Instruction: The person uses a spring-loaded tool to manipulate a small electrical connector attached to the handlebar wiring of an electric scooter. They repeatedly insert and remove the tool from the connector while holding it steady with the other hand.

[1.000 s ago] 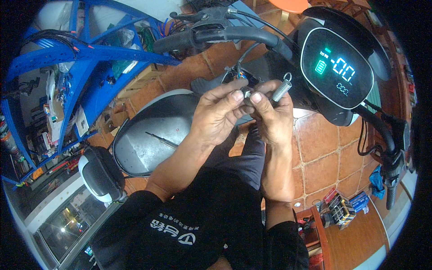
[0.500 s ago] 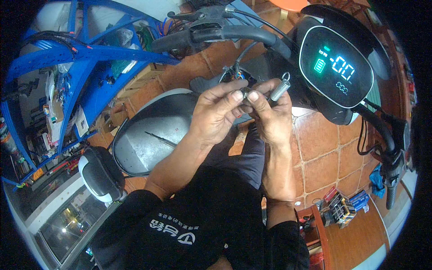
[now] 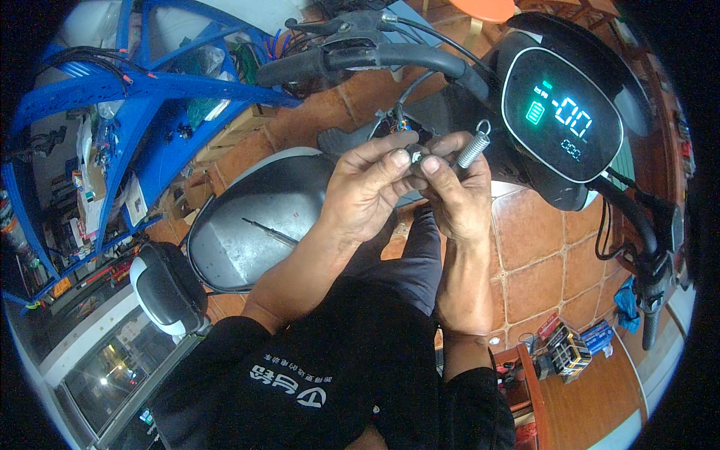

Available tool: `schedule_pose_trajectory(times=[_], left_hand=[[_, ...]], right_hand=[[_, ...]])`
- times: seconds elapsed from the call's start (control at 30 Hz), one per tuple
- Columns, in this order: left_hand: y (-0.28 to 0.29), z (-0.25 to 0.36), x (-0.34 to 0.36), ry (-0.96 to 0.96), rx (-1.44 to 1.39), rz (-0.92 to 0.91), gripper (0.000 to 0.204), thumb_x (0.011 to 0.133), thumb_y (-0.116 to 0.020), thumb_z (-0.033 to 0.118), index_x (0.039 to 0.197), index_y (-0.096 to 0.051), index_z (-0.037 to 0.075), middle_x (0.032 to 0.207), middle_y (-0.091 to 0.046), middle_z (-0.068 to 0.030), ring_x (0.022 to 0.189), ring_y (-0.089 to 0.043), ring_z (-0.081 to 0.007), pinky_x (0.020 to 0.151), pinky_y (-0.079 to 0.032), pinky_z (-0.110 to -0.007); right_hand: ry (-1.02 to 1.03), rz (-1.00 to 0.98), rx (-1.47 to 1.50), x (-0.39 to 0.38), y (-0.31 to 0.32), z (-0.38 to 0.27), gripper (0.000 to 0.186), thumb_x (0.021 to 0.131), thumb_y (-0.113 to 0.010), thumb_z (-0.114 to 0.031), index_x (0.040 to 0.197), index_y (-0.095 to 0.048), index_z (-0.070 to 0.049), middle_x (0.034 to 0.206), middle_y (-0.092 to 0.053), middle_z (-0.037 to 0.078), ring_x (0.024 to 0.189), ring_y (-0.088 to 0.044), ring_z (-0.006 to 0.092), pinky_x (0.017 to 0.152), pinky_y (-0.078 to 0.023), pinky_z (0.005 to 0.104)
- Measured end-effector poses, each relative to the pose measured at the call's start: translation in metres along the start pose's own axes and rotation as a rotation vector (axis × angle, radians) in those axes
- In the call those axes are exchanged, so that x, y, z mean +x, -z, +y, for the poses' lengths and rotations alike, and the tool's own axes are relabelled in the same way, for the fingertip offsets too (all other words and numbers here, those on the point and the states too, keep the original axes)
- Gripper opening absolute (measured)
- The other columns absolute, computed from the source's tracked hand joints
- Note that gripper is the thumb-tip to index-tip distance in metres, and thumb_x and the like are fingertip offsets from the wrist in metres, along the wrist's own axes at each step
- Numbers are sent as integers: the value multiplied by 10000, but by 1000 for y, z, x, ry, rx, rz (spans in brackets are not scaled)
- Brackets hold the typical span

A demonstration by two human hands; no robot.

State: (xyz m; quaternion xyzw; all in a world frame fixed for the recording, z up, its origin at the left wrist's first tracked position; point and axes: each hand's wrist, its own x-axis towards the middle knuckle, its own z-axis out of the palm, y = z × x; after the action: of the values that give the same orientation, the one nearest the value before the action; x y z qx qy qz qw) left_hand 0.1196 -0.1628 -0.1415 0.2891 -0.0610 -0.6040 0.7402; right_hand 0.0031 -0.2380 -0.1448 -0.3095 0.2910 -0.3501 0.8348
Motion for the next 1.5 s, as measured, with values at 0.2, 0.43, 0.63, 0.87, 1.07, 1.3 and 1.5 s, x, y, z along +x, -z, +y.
schedule_pose_trajectory(times=[0.2, 0.43, 0.63, 0.87, 1.07, 1.3, 1.5], left_hand=[[2, -1, -2, -2, 7, -18, 248, 927, -548, 56, 1166, -591, 2, 1043, -656, -148, 954, -646, -231, 843, -544, -381], [1, 0, -2, 5, 8, -10, 253, 931, -542, 58, 1176, -584, 8, 1044, -658, -143, 967, -645, -232, 844, -544, -384], [4, 1, -1, 26, 6, -45, 254, 930, -543, 59, 1176, -582, 11, 1053, -656, -147, 977, -645, -238, 846, -542, -386], [-1, 1, 1, -13, 3, -29, 250, 924, -553, 55, 1168, -585, 10, 1067, -646, -161, 984, -640, -247, 857, -536, -383], [-1, -2, 0, -65, 92, 42, 246, 917, -567, 49, 1156, -587, -3, 1060, -640, -149, 970, -636, -234, 877, -529, -389], [-5, -2, -1, -56, 63, 62, 252, 917, -567, 51, 1160, -580, -14, 1064, -637, -152, 971, -634, -237, 879, -528, -389], [-1, -1, -1, -56, 102, 29, 254, 920, -565, 59, 1164, -576, -11, 1077, -633, -152, 974, -633, -242, 861, -535, -401]], right_hand=[[45, 39, -67, -1, -3, 2, 207, 825, -673, 1, 968, -529, -39, 740, -591, -2, 612, -535, 52, 519, -412, 187], [7, 25, -81, -2, -3, -2, 203, 819, -669, 14, 955, -528, -36, 756, -575, -11, 606, -522, 38, 516, -406, 182], [17, 21, -20, -3, -2, -2, 189, 826, -661, 7, 960, -535, -36, 752, -576, -9, 605, -520, 40, 512, -407, 185], [211, 108, -380, -8, -9, -4, 165, 808, -671, -15, 950, -589, -17, 779, -611, 34, 661, -582, 86, 564, -465, 233], [698, 103, -934, -1, -8, -3, 143, 727, -697, -7, 845, -614, -9, 815, -609, 108, 708, -618, 222, 600, -486, 305], [740, 115, -921, 0, -13, -1, 93, 755, -671, 11, 819, -610, -16, 793, -583, 91, 700, -576, 183, 604, -452, 280], [687, 62, -946, 0, -8, -5, 147, 732, -695, -22, 828, -584, -17, 804, -599, 123, 668, -605, 246, 577, -478, 323]])
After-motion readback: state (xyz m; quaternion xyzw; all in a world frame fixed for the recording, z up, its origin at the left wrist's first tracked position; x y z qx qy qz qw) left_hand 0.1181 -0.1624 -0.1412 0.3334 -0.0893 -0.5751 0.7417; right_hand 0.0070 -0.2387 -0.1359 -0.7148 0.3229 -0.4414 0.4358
